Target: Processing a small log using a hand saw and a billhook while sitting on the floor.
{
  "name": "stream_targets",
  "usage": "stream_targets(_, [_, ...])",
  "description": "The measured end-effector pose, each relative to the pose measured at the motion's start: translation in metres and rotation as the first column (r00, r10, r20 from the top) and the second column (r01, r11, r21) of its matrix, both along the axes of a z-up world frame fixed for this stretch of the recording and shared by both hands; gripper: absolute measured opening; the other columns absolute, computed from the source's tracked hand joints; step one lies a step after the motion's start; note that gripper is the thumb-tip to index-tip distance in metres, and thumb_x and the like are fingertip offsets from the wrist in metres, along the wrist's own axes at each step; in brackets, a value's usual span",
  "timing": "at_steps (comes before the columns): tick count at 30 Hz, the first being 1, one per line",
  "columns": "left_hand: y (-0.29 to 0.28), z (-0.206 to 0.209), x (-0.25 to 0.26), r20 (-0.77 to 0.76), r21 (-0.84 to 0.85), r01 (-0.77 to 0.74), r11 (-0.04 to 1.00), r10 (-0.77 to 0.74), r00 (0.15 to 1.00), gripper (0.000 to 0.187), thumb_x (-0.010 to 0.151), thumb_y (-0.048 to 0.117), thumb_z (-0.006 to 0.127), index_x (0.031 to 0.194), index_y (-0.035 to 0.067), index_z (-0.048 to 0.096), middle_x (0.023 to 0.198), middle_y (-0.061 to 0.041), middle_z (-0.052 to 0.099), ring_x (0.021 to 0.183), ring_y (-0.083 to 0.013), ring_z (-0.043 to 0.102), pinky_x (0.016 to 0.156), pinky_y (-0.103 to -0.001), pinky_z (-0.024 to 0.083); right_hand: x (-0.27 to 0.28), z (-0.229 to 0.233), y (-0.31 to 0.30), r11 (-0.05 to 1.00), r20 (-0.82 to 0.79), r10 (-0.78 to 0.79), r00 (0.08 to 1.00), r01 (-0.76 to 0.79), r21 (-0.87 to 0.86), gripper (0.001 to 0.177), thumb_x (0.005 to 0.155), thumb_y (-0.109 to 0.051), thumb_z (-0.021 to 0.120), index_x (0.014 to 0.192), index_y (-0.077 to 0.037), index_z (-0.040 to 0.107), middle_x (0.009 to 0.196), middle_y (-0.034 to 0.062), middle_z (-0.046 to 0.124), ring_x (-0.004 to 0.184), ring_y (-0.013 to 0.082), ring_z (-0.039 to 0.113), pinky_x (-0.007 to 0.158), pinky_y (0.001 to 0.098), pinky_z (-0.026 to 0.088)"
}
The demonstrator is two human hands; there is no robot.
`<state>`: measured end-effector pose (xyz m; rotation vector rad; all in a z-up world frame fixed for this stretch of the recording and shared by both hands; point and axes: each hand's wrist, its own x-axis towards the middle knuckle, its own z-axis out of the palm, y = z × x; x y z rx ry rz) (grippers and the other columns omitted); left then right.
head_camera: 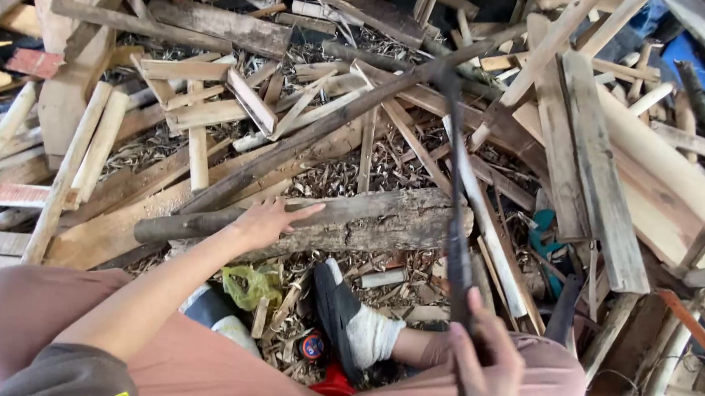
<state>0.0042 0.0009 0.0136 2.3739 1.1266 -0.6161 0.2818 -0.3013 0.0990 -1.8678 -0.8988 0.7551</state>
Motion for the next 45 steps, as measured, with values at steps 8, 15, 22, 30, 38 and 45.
stream_targets(8, [0.01, -0.007, -0.004, -0.016, -0.077, 0.011, 0.997, -0.012, 1.0, 0.094, 0.099, -0.009, 0.036, 0.156, 0.059, 0.004, 0.156, -0.028, 0.022, 0.093, -0.0129, 0.063, 0.047, -0.016, 0.042, 0.002, -0.08, -0.018, 0.998, -0.048, -0.013, 0.999, 0.01, -0.062, 0.044, 0.083, 0.004, 0.071, 0.126, 0.002, 0.065, 0.084, 0.02, 0.078, 0.046, 0.022, 0.066, 0.036, 0.0289, 0.056])
stream_targets(15, [0.012, 0.002, 0.001, 0.034, -0.164, -0.066, 0.984, 0.072, 0.997, 0.087, 0.104, -0.002, 0.041, 0.158, 0.058, 0.008, 0.104, -0.009, 0.051, 0.071, -0.0086, 0.055, 0.05, -0.018, 0.035, -0.004, -0.073, -0.002, 0.977, -0.351, -0.053, 0.935, -0.024, -0.211, 0.057, 0.091, -0.006, 0.064, 0.147, -0.01, 0.053, 0.047, 0.0147, 0.057, 0.034, 0.0206, 0.048, 0.027, 0.0316, 0.036])
stream_targets(22, [0.014, -0.024, -0.004, -0.023, -0.065, 0.027, 0.997, -0.029, 0.999, 0.105, 0.095, -0.013, 0.045, 0.156, 0.06, 0.001, 0.135, -0.021, 0.043, 0.062, -0.0051, 0.056, 0.046, -0.018, 0.038, 0.0, 0.003, 0.008, 0.993, -0.077, -0.05, 0.996, 0.057, 0.101, 0.054, 0.088, -0.004, 0.064, 0.141, -0.004, 0.055, 0.079, 0.0212, 0.078, 0.046, 0.0224, 0.068, 0.032, 0.0284, 0.053])
stream_targets(30, [0.007, -0.031, -0.005, 0.055, 0.038, 0.036, 0.999, -0.038, 0.998, 0.098, 0.093, -0.009, 0.048, 0.156, 0.057, 0.013, 0.156, -0.016, 0.031, 0.113, -0.0253, 0.056, 0.085, -0.031, 0.054, 0.0, -0.113, -0.024, 0.987, -0.276, -0.044, 0.96, 0.0, -0.158, 0.042, 0.089, -0.007, 0.07, 0.13, -0.001, 0.064, 0.056, 0.014, 0.065, 0.034, 0.0197, 0.053, 0.028, 0.0303, 0.037])
stream_targets(38, [0.005, -0.026, -0.003, 0.067, -0.012, -0.019, 1.0, 0.02, 0.998, 0.102, 0.09, -0.018, 0.041, 0.157, 0.053, 0.012, 0.158, -0.018, 0.025, 0.101, -0.0174, 0.067, 0.069, -0.023, 0.055, 0.015, -0.024, 0.009, 1.0, -0.167, -0.017, 0.986, 0.013, -0.024, 0.052, 0.09, 0.002, 0.064, 0.14, -0.008, 0.056, 0.075, 0.0223, 0.074, 0.042, 0.0241, 0.06, 0.03, 0.0303, 0.05])
stream_targets(45, [0.006, -0.014, 0.001, 0.041, -0.088, -0.032, 0.996, 0.036, 0.999, 0.107, 0.088, -0.022, 0.04, 0.159, 0.052, 0.007, 0.144, -0.017, 0.036, 0.116, -0.0204, 0.068, 0.051, -0.018, 0.048, 0.007, -0.054, 0.006, 0.999, 0.069, -0.032, 0.997, 0.031, 0.015, 0.03, 0.089, -0.001, 0.067, 0.117, -0.001, 0.059, 0.092, 0.0192, 0.075, 0.052, 0.023, 0.07, 0.036, 0.0279, 0.061])
